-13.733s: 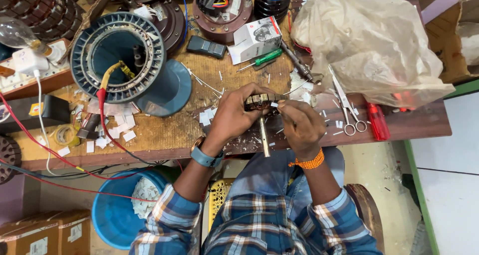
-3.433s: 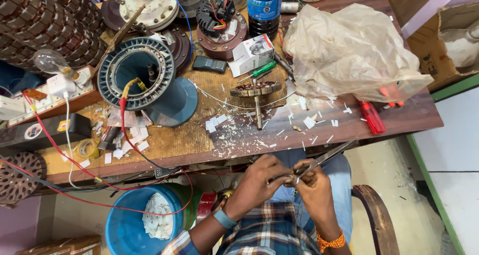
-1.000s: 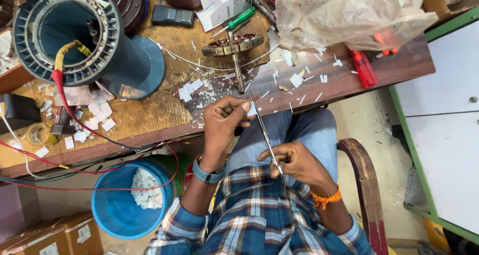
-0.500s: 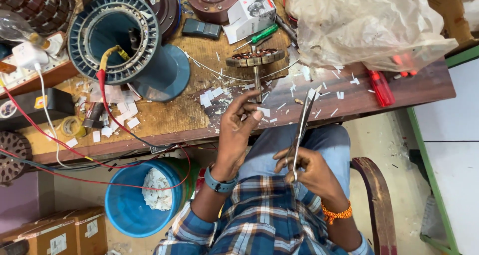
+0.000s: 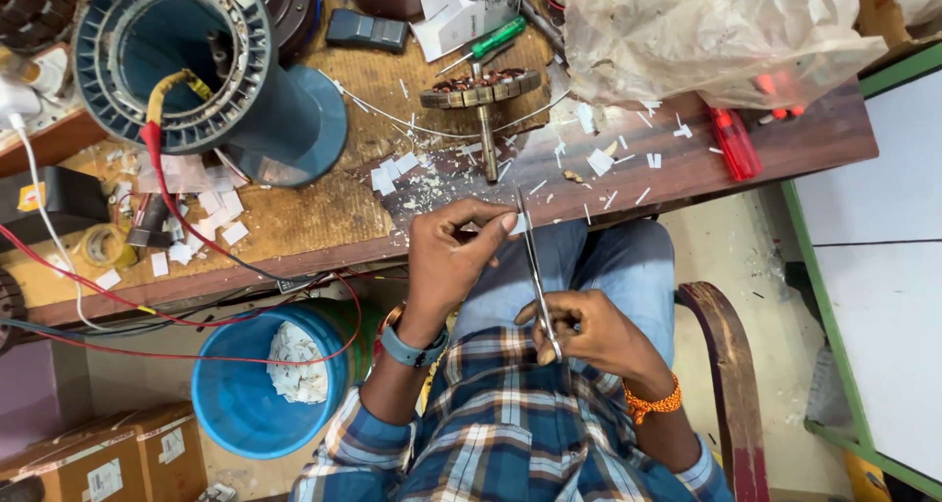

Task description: The person repeatedly cuts small white plastic pieces with scissors and inserts them into slots on a cylindrical motor rotor. The person handles the rotor and plastic pieces by hand, working at a cluttered bench with motor parts and tools.

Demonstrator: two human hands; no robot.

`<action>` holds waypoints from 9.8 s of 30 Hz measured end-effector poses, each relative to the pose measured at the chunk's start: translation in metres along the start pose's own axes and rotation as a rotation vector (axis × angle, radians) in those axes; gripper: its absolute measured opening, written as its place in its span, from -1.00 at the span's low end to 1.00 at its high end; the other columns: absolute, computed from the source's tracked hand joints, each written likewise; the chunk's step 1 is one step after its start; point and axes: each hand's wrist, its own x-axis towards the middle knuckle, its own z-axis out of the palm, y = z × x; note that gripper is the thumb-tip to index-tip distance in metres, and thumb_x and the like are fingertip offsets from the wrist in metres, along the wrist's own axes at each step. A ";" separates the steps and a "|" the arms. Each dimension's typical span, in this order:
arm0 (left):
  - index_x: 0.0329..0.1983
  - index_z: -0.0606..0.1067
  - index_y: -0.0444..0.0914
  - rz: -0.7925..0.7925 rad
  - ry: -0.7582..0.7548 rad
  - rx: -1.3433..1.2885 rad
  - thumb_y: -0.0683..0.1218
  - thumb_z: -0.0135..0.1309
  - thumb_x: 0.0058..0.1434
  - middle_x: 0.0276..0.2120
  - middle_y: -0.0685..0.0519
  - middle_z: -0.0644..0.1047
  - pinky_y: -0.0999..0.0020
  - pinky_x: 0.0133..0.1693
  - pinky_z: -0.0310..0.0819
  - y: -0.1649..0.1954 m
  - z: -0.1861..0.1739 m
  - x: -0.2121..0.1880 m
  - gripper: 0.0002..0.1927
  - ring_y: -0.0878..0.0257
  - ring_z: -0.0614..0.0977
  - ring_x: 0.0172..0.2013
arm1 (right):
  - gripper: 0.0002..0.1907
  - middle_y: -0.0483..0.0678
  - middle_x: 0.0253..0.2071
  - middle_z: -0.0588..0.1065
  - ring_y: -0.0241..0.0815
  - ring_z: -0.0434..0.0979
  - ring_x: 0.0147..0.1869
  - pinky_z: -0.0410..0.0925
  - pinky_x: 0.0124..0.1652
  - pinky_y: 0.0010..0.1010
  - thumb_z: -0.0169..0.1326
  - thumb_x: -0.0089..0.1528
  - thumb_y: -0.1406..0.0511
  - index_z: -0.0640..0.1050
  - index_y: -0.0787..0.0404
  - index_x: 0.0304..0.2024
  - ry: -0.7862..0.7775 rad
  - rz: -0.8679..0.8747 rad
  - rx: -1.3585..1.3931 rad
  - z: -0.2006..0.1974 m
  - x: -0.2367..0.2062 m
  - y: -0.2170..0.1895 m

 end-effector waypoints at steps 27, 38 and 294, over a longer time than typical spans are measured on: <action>-0.12 0.51 -0.28 -0.344 -0.269 -0.127 -0.06 0.16 0.32 -0.35 0.02 0.59 0.48 -0.53 0.47 -0.081 0.001 -0.047 -0.80 0.31 0.62 -0.44 | -0.61 0.13 -0.22 0.63 -0.03 0.66 -0.18 0.48 -0.25 -0.25 0.24 0.18 0.35 0.51 0.24 0.06 0.753 -0.206 -0.896 -0.179 0.028 -0.061; -0.18 0.53 -0.30 -0.329 -0.125 -0.124 -0.18 0.21 0.23 -0.42 0.09 0.54 0.42 -0.52 0.42 -0.084 0.011 -0.034 -0.86 0.41 0.53 -0.46 | -0.66 -0.06 -0.17 0.74 -0.23 0.71 -0.08 0.52 -0.08 -0.35 0.36 0.07 0.30 0.69 0.19 -0.09 0.380 -0.351 -0.441 -0.080 0.048 0.033; 0.09 0.59 -0.23 0.287 -0.260 0.740 -0.14 0.26 0.08 -0.16 -0.19 0.65 0.04 -0.14 0.57 0.029 -0.047 0.068 -0.54 -0.12 0.69 -0.20 | -0.86 0.08 -0.15 0.62 -0.05 0.68 -0.10 0.49 -0.08 -0.35 0.16 0.26 0.52 0.60 0.31 -0.13 0.640 -0.794 -0.507 -0.050 0.109 -0.029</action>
